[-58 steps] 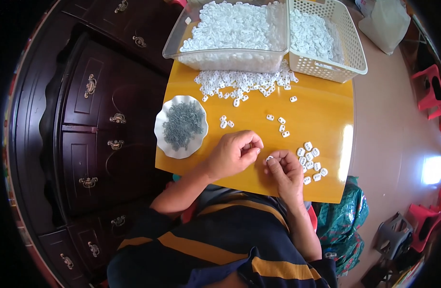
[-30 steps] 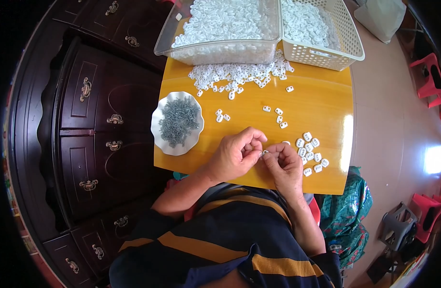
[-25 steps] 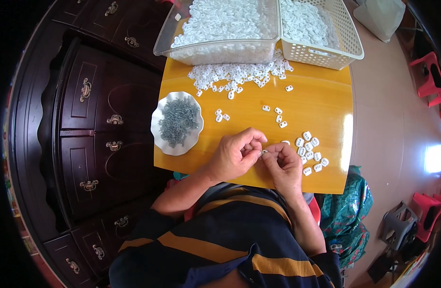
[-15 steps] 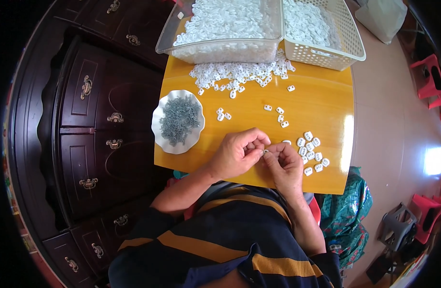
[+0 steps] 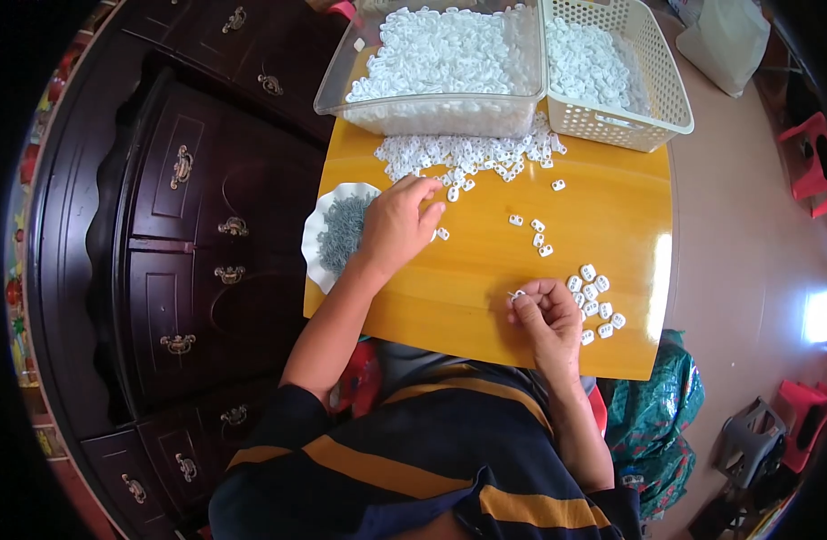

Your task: Assemble small plastic components by manually inserting metal pins.

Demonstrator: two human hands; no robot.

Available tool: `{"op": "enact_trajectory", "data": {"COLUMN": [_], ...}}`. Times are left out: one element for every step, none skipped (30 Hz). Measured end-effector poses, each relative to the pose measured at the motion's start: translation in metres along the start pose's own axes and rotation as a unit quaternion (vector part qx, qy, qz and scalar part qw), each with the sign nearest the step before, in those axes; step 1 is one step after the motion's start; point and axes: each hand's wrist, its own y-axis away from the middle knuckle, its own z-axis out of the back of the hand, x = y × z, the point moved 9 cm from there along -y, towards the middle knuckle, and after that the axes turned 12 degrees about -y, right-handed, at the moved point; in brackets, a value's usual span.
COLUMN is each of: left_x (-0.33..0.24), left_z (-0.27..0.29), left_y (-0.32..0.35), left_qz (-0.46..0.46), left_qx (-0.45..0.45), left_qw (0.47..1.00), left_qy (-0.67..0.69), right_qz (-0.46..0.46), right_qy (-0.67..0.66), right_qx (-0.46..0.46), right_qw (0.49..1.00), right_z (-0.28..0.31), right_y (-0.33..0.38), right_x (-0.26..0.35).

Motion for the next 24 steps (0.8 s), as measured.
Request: {"op": "enact_trajectory", "data": {"left_x": [0.004,0.007,0.007,0.006,0.005,0.005,0.004,0.002,0.001,0.000,0.000,-0.001,-0.003,-0.005,-0.006,-0.009,-0.013,-0.016,-0.014,-0.014,-0.020,-0.027,-0.031,-0.032], "left_z": [-0.003,-0.005,-0.008,-0.010,-0.013,-0.016,-0.017,-0.019,-0.021,-0.023,-0.023,-0.023,-0.023,-0.025,-0.026,-0.025,-0.025,-0.025,-0.025,-0.025,-0.021,-0.018,-0.016,-0.016], "left_y": [-0.004,-0.008,-0.010,-0.012,-0.013,-0.014,-0.015,-0.016,-0.016,-0.017,-0.017,-0.016,-0.016,-0.016,-0.016,-0.015,-0.012,-0.009,-0.006,-0.001,0.003,0.007,0.011,0.014], "left_qz": [0.006,0.012,0.011,0.003,-0.005,-0.005,-0.011,-0.018,-0.018,-0.016,-0.013,-0.014,-0.018,-0.023,-0.024,-0.033,-0.041,-0.043,-0.009,0.026,0.025,0.029,0.034,0.034], "left_qx": [-0.006,-0.012,-0.013,-0.014,-0.014,-0.013,-0.018,-0.022,-0.021,-0.019,-0.020,-0.021,-0.017,-0.011,-0.010,-0.012,-0.014,-0.013,0.001,0.015,0.016,0.023,0.029,0.029], "left_qw": [1.000,0.999,0.999,0.999,0.999,0.999,0.999,0.999,0.999,0.999,0.999,0.999,0.999,0.999,0.999,0.999,0.999,0.999,0.998,0.990,0.990,0.984,0.976,0.976], "left_qy": [-0.014,-0.029,-0.028,-0.035,-0.043,-0.043,-0.044,-0.044,-0.045,-0.043,-0.040,-0.038,-0.035,-0.034,-0.035,-0.019,-0.003,-0.003,0.067,0.136,0.136,0.175,0.213,0.213], "right_qz": [0.001,0.005,0.009,0.010,0.006,0.002,0.001,0.001,0.000,-0.001,0.002,0.006,0.006,0.003,0.000,0.000,0.000,0.000,0.001,-0.003,-0.006,-0.006,-0.006,-0.007], "right_qy": [0.000,-0.002,-0.004,-0.004,0.001,0.006,0.005,0.003,0.001,-0.001,-0.001,-0.002,0.000,-0.005,-0.009,-0.010,-0.011,-0.012,-0.013,-0.013,-0.013,-0.014,-0.014,-0.014], "right_qx": [0.000,-0.001,-0.003,-0.003,-0.001,0.000,0.000,0.000,0.001,0.000,0.004,0.007,0.007,0.006,0.004,0.003,0.004,0.006,0.004,0.004,0.004,0.003,0.002,0.002], "right_qw": [1.000,1.000,1.000,1.000,1.000,1.000,1.000,1.000,1.000,1.000,1.000,1.000,1.000,1.000,1.000,1.000,1.000,1.000,1.000,1.000,1.000,1.000,1.000,1.000], "right_z": [0.000,0.000,0.000,-0.001,-0.001,0.000,0.000,0.001,0.001,0.002,0.000,-0.002,-0.002,-0.002,-0.001,-0.001,-0.001,-0.001,-0.001,-0.002,-0.001,-0.001,-0.002,-0.002], "right_y": [0.000,0.000,0.000,0.000,0.000,0.000,0.000,0.000,-0.001,-0.001,-0.001,0.000,0.001,0.000,0.000,0.000,0.000,0.000,0.000,0.000,0.000,0.000,0.000,0.000], "right_x": [0.000,0.001,0.002,0.003,0.003,0.003,0.002,0.002,0.001,0.001,0.001,0.002,0.001,0.001,0.000,0.001,0.001,0.001,0.001,0.001,0.001,0.002,0.002,0.003]}}
